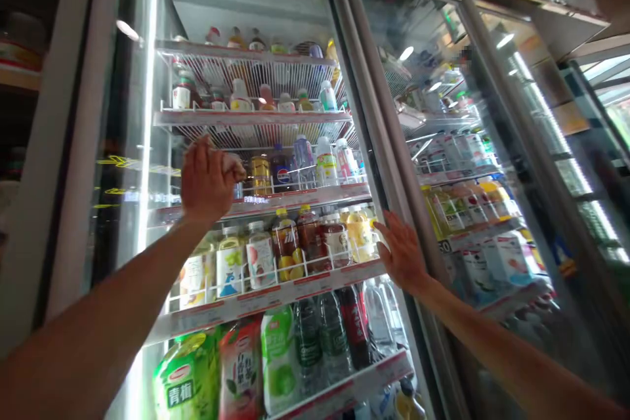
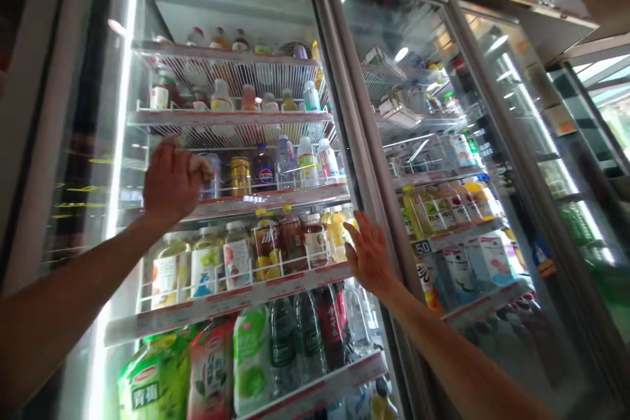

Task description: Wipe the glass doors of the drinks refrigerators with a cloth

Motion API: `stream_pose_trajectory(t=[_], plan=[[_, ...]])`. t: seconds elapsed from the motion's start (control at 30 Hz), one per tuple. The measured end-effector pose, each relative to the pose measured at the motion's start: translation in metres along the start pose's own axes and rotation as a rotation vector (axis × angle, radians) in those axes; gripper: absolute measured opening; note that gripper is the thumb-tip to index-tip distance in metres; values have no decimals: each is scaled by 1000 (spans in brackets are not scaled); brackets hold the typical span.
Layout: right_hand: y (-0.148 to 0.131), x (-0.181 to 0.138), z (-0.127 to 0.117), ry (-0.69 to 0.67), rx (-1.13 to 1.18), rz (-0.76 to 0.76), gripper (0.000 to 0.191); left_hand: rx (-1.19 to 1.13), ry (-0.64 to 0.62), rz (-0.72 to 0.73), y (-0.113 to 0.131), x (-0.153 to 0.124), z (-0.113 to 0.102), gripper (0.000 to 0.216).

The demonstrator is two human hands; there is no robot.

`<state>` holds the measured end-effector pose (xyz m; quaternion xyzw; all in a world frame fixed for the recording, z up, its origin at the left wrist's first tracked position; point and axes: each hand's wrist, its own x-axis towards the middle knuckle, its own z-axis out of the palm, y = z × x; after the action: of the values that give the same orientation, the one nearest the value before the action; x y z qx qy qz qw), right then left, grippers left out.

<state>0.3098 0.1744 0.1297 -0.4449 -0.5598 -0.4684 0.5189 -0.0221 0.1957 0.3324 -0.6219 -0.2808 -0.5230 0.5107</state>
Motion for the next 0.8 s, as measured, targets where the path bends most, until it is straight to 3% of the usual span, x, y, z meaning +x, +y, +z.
stream_pose_trajectory(t=[0.07, 0.13, 0.23, 0.3, 0.37, 0.4, 0.5, 0.57, 0.73, 0.8], plan=[[13, -6, -5, 2, -21, 9, 38, -10, 23, -46, 15, 11, 12, 39], [17, -10, -9, -1, -21, 14, 38, -42, -39, 37, 64, 1, 32, 39], [21, -18, -17, -20, -23, 13, 40, -98, -176, 340, 152, -41, 61, 42], [29, -24, -27, -27, -38, 10, 42, -134, -232, 597, 186, -63, 71, 43], [40, -32, -38, -33, -55, 7, 43, -154, -257, 705, 190, -62, 74, 45], [46, -35, -43, -37, -64, 7, 44, -155, -245, 658, 183, -52, 75, 45], [55, -41, -51, -46, -78, 7, 42, -131, -144, 304, 161, -20, 75, 44], [55, -43, -52, -42, -79, 3, 40, -122, -124, 259, 164, -19, 74, 43], [50, -49, -54, -53, -69, 6, 38, -213, -177, 786, 209, -80, 70, 37], [49, -52, -56, -71, -71, 20, 38, -255, -171, 900, 208, -81, 71, 36]])
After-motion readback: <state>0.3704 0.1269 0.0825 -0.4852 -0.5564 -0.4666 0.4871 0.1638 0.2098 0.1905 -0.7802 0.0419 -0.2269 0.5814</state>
